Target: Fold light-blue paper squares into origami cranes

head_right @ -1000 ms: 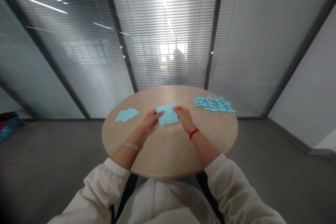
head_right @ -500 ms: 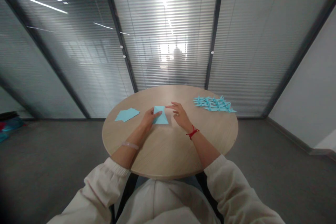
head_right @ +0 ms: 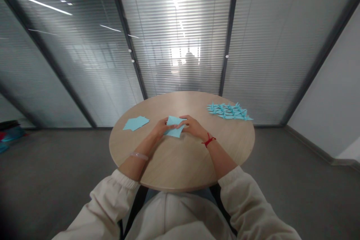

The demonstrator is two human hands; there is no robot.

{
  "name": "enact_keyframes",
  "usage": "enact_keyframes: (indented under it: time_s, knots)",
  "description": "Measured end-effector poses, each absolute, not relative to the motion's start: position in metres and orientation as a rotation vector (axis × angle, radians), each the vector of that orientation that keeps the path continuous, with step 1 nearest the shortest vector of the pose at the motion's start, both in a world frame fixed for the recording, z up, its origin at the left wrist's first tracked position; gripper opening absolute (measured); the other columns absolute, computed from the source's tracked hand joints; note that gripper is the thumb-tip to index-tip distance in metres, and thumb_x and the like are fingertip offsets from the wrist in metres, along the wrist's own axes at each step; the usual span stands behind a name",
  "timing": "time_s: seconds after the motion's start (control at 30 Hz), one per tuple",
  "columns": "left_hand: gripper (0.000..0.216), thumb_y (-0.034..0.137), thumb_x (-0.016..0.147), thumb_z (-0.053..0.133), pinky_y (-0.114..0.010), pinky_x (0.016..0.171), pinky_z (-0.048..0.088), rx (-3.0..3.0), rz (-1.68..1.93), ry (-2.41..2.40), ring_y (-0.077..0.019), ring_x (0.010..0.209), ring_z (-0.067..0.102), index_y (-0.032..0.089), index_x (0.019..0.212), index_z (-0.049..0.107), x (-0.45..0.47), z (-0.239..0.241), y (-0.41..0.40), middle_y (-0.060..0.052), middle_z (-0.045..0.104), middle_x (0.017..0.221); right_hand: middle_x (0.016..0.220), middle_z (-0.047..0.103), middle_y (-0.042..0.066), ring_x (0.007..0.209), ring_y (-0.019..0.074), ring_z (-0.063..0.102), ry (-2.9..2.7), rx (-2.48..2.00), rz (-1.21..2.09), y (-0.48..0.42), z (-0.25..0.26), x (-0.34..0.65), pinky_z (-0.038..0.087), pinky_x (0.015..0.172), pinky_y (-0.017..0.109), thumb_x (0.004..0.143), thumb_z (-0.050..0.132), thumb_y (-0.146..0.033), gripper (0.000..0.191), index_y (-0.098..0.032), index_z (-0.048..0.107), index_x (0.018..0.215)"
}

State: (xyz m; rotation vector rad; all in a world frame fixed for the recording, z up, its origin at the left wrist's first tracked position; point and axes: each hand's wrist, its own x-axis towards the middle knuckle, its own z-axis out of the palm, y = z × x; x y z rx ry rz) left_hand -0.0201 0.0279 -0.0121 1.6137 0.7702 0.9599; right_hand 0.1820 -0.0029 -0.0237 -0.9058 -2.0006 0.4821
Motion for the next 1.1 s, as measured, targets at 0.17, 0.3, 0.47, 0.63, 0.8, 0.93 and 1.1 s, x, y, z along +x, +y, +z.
enact_keyframes:
  time_s: [0.17, 0.3, 0.47, 0.63, 0.8, 0.93, 1.1]
  knots:
    - [0.032, 0.028, 0.056, 0.081, -0.025, 0.061, 0.045, 1.649, 0.855, 0.797, -0.0135, 0.062, 0.058, 0.011, 0.080, 0.067, -0.019, -0.007, 0.024, -0.006, 0.069, 0.076, 0.108, 0.065, 0.008, 0.095, 0.0199, 0.062, -2.028, -0.872, 0.594, -0.006, -0.017, 0.184, 0.048, 0.083, 0.031, 0.076, 0.068, -0.039, 0.020, -0.022, 0.075, 0.085]
    - [0.026, 0.030, 0.060, 0.077, -0.025, 0.061, 0.045, 1.711, 0.814, 0.771, -0.0142, 0.062, 0.058, 0.011, 0.076, 0.068, -0.017, -0.008, 0.024, -0.005, 0.068, 0.072, 0.089, 0.069, 0.006, 0.082, 0.0181, 0.061, -1.970, -0.998, 0.533, -0.006, -0.013, 0.183, 0.044, 0.076, 0.027, 0.079, 0.063, -0.044, 0.028, -0.018, 0.073, 0.079]
    - [0.056, 0.063, 0.076, 0.054, -0.030, 0.066, 0.048, 1.569, 0.761, 0.660, -0.0181, 0.066, 0.061, 0.010, 0.084, 0.069, -0.011, -0.014, 0.025, -0.009, 0.069, 0.075, 0.070, 0.064, 0.002, 0.067, 0.0143, 0.055, -1.871, -1.165, 0.447, -0.003, -0.016, 0.181, 0.036, 0.062, 0.024, 0.080, 0.061, -0.048, 0.035, -0.015, 0.069, 0.068]
    - [0.055, 0.061, 0.074, 0.060, -0.029, 0.069, 0.047, 1.606, 0.740, 0.629, -0.0169, 0.069, 0.061, 0.009, 0.090, 0.068, -0.009, -0.009, 0.019, -0.010, 0.069, 0.080, 0.063, 0.057, -0.002, 0.062, 0.0121, 0.049, -1.770, -1.234, 0.408, -0.001, -0.021, 0.179, 0.032, 0.058, 0.023, 0.075, 0.064, -0.045, 0.031, -0.016, 0.063, 0.066]
    - [0.033, 0.035, 0.065, 0.074, -0.027, 0.072, 0.045, 1.849, 0.791, 0.670, -0.0161, 0.074, 0.060, 0.011, 0.086, 0.067, -0.010, 0.000, 0.015, -0.006, 0.068, 0.083, 0.066, 0.058, -0.002, 0.064, 0.0124, 0.051, -1.704, -1.188, 0.480, 0.000, -0.024, 0.178, 0.035, 0.060, 0.023, 0.070, 0.067, -0.043, 0.027, -0.017, 0.061, 0.071]
    - [0.024, 0.029, 0.064, 0.072, -0.027, 0.069, 0.044, 1.926, 0.841, 0.711, -0.0162, 0.071, 0.059, 0.013, 0.080, 0.067, -0.010, -0.001, 0.017, -0.004, 0.067, 0.077, 0.075, 0.061, -0.002, 0.070, 0.0141, 0.057, -1.592, -1.126, 0.563, 0.001, -0.026, 0.175, 0.042, 0.064, 0.024, 0.065, 0.072, -0.040, 0.034, -0.018, 0.059, 0.088]
    - [0.023, 0.026, 0.059, 0.073, -0.025, 0.063, 0.043, 1.948, 0.879, 0.805, -0.0160, 0.065, 0.057, 0.015, 0.077, 0.066, -0.010, -0.005, 0.020, -0.001, 0.064, 0.069, 0.081, 0.066, 0.003, 0.075, 0.0160, 0.061, -1.600, -1.069, 0.598, 0.002, -0.028, 0.173, 0.047, 0.070, 0.028, 0.070, 0.070, -0.043, 0.037, -0.018, 0.064, 0.096]
